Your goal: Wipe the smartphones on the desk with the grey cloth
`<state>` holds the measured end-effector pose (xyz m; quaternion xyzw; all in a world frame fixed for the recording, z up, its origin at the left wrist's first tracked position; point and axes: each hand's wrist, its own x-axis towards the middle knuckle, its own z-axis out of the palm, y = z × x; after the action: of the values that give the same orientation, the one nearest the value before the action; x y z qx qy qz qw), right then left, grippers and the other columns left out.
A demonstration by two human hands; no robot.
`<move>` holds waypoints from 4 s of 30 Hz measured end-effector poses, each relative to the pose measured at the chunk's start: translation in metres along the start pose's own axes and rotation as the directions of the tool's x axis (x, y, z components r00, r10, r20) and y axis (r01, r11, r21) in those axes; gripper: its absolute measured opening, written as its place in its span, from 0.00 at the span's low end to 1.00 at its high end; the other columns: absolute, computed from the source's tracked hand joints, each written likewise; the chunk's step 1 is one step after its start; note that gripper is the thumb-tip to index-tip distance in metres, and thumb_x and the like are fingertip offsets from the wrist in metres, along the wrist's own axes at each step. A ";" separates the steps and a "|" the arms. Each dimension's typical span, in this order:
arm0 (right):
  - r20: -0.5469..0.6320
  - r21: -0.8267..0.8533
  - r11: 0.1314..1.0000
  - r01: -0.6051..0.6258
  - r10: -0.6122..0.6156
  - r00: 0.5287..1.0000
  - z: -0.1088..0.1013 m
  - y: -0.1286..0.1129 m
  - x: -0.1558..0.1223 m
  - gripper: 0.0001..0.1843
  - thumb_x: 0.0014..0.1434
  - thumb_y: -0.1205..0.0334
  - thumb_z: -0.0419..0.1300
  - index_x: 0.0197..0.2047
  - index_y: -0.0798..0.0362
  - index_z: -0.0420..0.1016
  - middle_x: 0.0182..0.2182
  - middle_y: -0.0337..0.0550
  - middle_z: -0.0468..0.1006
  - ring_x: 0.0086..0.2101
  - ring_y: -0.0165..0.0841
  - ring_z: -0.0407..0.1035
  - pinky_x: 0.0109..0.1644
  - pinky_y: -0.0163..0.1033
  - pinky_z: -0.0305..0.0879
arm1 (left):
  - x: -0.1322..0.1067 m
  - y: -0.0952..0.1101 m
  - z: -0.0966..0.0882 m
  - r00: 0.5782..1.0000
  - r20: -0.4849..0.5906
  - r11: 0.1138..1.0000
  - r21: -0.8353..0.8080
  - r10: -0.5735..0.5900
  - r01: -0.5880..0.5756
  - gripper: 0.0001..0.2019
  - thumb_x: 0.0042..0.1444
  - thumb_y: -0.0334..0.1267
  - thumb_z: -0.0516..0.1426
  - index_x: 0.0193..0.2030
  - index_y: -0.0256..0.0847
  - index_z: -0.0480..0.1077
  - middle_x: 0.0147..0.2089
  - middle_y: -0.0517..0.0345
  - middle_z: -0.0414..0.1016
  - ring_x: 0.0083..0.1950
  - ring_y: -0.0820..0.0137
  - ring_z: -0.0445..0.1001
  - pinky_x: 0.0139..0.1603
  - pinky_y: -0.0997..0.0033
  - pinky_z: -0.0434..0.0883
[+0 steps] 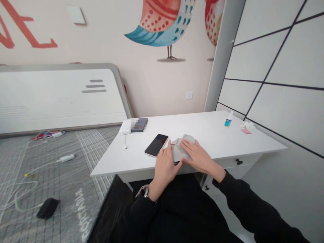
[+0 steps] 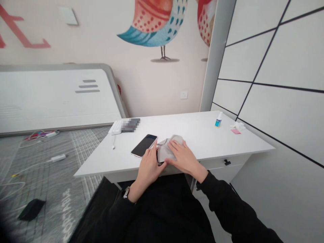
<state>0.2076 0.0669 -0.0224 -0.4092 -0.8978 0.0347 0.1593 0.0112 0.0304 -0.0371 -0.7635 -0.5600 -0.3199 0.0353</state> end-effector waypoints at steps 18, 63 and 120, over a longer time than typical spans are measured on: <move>-0.029 0.034 0.999 -0.035 0.036 0.999 0.002 0.000 0.005 0.42 0.67 0.33 0.50 0.75 0.48 0.53 0.70 0.51 0.60 0.69 0.54 0.54 0.72 0.69 0.43 | 0.090 -0.075 -0.113 0.977 0.207 0.998 -0.021 0.057 -0.053 0.29 0.63 0.55 0.57 0.67 0.46 0.64 0.63 0.51 0.73 0.63 0.57 0.71 0.65 0.58 0.67; -0.233 -0.222 0.912 0.346 -0.394 0.889 0.015 0.016 0.025 0.49 0.66 0.36 0.51 0.77 0.55 0.40 0.61 0.42 0.74 0.52 0.45 0.77 0.45 0.48 0.73 | 0.223 -0.315 -0.093 0.888 0.459 0.999 0.022 -0.045 0.040 0.32 0.66 0.61 0.42 0.50 0.43 0.80 0.59 0.49 0.73 0.57 0.61 0.73 0.65 0.63 0.64; -0.155 -0.078 0.963 0.258 -0.267 0.951 0.008 0.009 0.010 0.49 0.64 0.39 0.57 0.77 0.50 0.40 0.68 0.43 0.64 0.62 0.45 0.68 0.62 0.48 0.66 | 0.196 -0.310 -0.103 0.914 0.405 1.000 0.018 -0.027 0.022 0.29 0.69 0.60 0.43 0.50 0.46 0.80 0.43 0.55 0.71 0.46 0.64 0.71 0.52 0.66 0.66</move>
<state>0.2053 0.0811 -0.0287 -0.2921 -0.9286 -0.0462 0.2242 -0.2737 0.2655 0.0536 -0.8058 -0.5668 -0.1518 -0.0804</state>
